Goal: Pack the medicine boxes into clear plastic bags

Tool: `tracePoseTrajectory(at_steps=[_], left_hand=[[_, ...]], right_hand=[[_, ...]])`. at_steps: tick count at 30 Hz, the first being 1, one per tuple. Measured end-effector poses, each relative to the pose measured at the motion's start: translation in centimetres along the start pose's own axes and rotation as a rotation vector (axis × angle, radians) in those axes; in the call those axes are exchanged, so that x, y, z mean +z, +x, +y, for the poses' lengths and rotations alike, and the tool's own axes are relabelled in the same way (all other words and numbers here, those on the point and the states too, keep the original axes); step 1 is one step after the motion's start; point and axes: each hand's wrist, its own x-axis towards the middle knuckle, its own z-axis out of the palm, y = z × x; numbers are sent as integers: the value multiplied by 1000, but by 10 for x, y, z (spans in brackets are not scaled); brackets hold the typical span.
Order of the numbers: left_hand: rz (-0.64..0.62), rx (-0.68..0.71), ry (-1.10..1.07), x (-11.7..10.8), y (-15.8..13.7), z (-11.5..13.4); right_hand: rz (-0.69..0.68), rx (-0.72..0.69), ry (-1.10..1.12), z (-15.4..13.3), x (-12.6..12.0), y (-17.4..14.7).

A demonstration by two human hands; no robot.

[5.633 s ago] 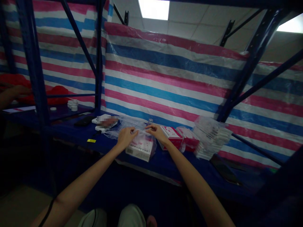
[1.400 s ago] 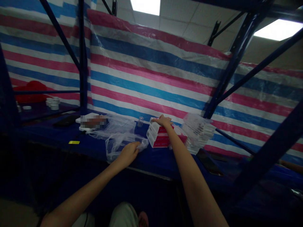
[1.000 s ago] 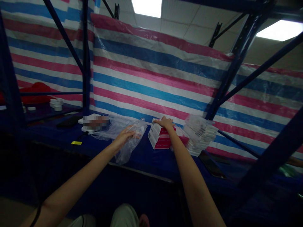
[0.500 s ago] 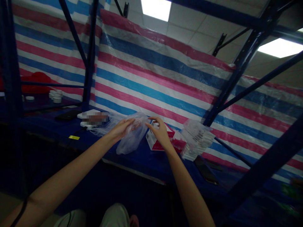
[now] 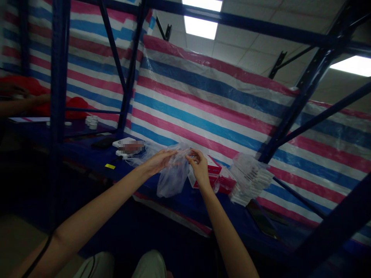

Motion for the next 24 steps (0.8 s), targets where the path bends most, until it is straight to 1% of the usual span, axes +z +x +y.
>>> tracePoseTrajectory(at_steps=[4,8,10,13,16,18,20,22,24], left_hand=[[19,7,9,-6,-1,3],[17,37,52,-15,-4,15],[40,85,114,-20,-6,25],[107,200,162,-28,-6,38],[207,311,156,-40,-1,50],[275,352,155,-49,6,59],[336,356,146,-59,14,67],[399,312,94,-71,20,72],[420,231,32,-81,20,72]], right_hand=[[42,29,42,1,0,1],[94,20,47,2,-7,3],[176,4,3,2,-12,4],[313,-65,-55,3,-17,5],[382,-111,-37,4,-19,10],[342,-68,-14,6,-19,15],[221,29,31,12,-18,24],[120,131,118,22,-14,35],[105,195,225,38,-9,46]])
